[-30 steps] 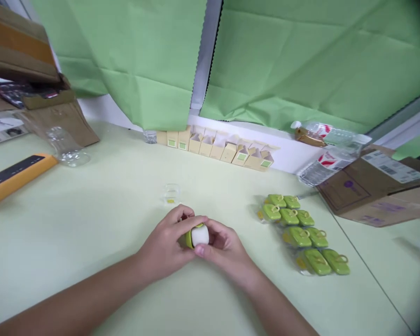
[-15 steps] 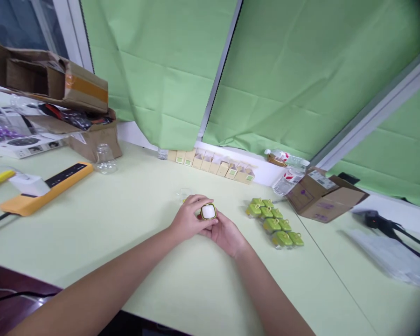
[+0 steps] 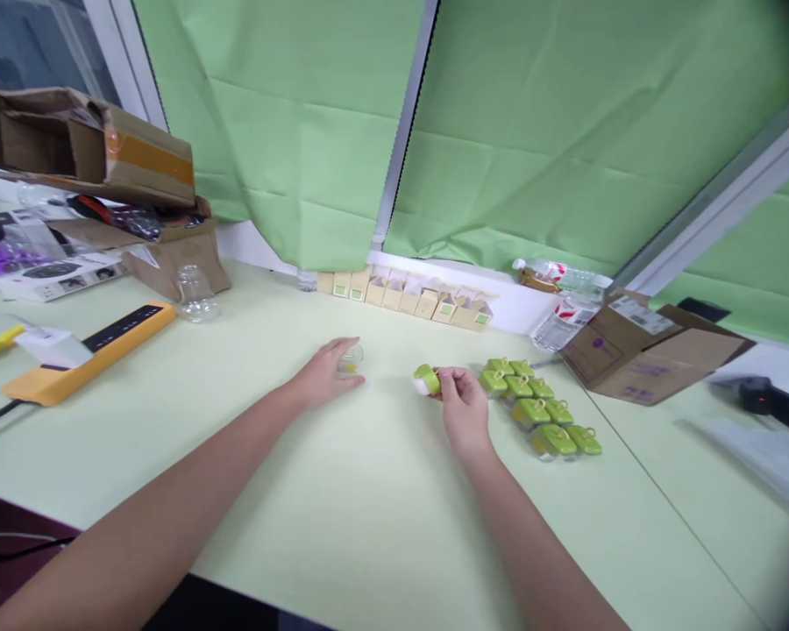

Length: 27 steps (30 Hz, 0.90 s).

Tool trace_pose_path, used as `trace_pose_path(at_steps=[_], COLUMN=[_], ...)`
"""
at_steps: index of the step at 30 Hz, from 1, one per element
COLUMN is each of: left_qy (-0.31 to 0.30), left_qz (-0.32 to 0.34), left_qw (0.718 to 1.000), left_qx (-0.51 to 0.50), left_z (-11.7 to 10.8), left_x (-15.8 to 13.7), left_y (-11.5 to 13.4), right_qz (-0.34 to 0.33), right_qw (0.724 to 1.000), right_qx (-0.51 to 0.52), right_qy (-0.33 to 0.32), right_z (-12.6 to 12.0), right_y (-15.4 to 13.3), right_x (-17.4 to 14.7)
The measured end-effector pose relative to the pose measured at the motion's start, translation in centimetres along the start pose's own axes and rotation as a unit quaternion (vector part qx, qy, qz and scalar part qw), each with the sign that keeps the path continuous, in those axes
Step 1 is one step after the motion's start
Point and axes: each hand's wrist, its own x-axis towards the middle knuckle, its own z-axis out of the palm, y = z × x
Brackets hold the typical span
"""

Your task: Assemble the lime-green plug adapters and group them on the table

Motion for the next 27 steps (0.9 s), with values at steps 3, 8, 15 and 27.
trace_pose_path(at_steps=[3, 8, 15, 27], left_qy=[-0.031, -0.129, -0.142, -0.162], left_qz=[0.027, 0.074, 0.061, 0.103], left_qw=[0.998, 0.981, 0.976, 0.965], left_qx=[-0.052, -0.126, -0.153, -0.179], left_z=[1.3, 3.1, 3.2, 2.7], left_x=[-0.4, -1.7, -2.1, -2.0], left_y=[0.2, 4.2, 4.9, 5.4], right_qz=[-0.116, -0.251, -0.278, -0.172], right_qw=[0.986, 0.940, 0.905, 0.928], right_qx=[-0.115, -0.222, -0.293, -0.227], right_qy=[0.006, -0.063, -0.136, -0.242], right_z=[0.3, 0.7, 0.9, 1.1], right_y=[-1.1, -2.5, -1.7, -2.0], right_x=[-1.1, -2.9, -3.1, -3.0])
